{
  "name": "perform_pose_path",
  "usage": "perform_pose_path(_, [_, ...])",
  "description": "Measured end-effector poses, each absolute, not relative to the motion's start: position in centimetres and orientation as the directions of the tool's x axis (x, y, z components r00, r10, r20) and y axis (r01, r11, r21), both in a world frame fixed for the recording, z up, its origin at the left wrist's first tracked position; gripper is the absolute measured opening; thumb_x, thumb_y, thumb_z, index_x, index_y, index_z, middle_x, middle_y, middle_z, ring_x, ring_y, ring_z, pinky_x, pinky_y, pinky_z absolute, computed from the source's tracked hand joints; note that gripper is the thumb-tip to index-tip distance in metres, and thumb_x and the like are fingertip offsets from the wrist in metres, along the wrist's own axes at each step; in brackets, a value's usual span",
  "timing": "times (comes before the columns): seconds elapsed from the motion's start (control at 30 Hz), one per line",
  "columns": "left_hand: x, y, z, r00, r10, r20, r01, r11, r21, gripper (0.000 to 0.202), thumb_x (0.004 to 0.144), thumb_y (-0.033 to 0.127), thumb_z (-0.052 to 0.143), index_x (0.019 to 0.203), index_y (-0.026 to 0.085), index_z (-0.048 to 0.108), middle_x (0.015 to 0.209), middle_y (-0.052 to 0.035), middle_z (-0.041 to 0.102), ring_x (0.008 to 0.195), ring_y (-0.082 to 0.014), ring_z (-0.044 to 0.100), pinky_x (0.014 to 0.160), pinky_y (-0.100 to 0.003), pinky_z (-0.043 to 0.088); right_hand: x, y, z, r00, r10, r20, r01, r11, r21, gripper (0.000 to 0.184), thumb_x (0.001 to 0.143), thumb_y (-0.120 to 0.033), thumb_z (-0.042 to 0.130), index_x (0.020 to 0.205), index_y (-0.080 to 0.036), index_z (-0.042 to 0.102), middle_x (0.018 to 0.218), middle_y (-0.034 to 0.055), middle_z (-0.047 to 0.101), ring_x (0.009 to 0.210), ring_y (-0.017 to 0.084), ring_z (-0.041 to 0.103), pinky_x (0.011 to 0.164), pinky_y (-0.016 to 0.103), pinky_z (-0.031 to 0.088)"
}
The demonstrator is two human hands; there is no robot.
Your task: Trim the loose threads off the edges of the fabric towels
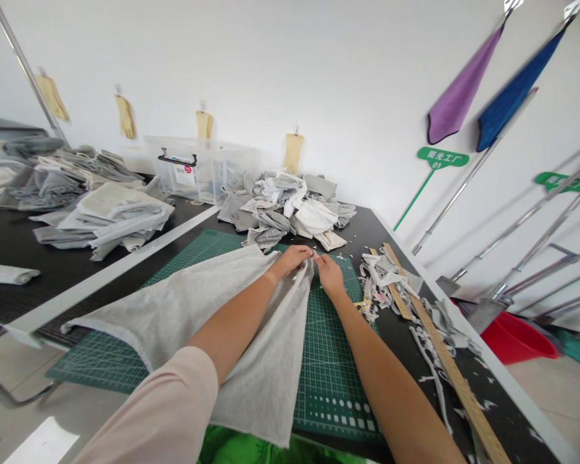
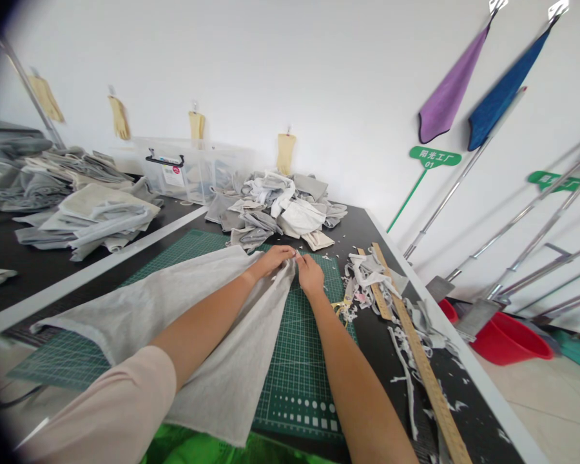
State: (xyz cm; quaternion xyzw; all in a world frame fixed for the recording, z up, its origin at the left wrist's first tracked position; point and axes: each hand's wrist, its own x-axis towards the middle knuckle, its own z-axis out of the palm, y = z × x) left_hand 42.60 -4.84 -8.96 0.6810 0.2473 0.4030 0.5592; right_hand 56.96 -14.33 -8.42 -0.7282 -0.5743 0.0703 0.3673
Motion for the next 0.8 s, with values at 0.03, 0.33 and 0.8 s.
perform_pose_path(0.03, [42.62,-4.79,-9.03,0.551,0.787,0.277,-0.118,-0.255,0.960,0.041,0.078,0.049,0.070,0.089,0.011,0.075,0.076,-0.0032,0.065,0.061,-0.0109,0.048,0.058,-0.023,0.035,56.98,-14.33,-8.42,0.328,0.889,0.318,0.785,-0.069,-0.616,0.046,0.104,-0.058,0.036,0.080,-0.024,0.056,0.078,0.0017,0.062,0.074,0.020,0.051,0.071,0.027,0.033])
perform_pose_path(0.33, [42.90,-4.42,-9.60,0.543,0.789,0.287,-0.118,-0.267,0.957,0.039,0.080,0.048,0.068,0.089,0.011,0.075,0.074,-0.0027,0.064,0.058,-0.0105,0.048,0.055,-0.022,0.034,57.05,-14.31,-8.40,0.315,0.894,0.317,0.791,-0.064,-0.608,0.044,0.105,-0.055,0.035,0.080,-0.024,0.054,0.078,0.0024,0.061,0.075,0.020,0.052,0.072,0.028,0.033])
perform_pose_path(0.8, [42.98,-4.34,-9.76,0.532,0.786,0.313,-0.109,-0.303,0.947,0.038,0.081,0.048,0.066,0.087,0.011,0.075,0.075,-0.0032,0.064,0.062,-0.0108,0.048,0.059,-0.022,0.036,57.10,-14.18,-8.55,0.303,0.891,0.338,0.794,-0.039,-0.607,0.043,0.105,-0.054,0.036,0.077,-0.024,0.051,0.077,0.0018,0.060,0.072,0.019,0.049,0.069,0.028,0.030])
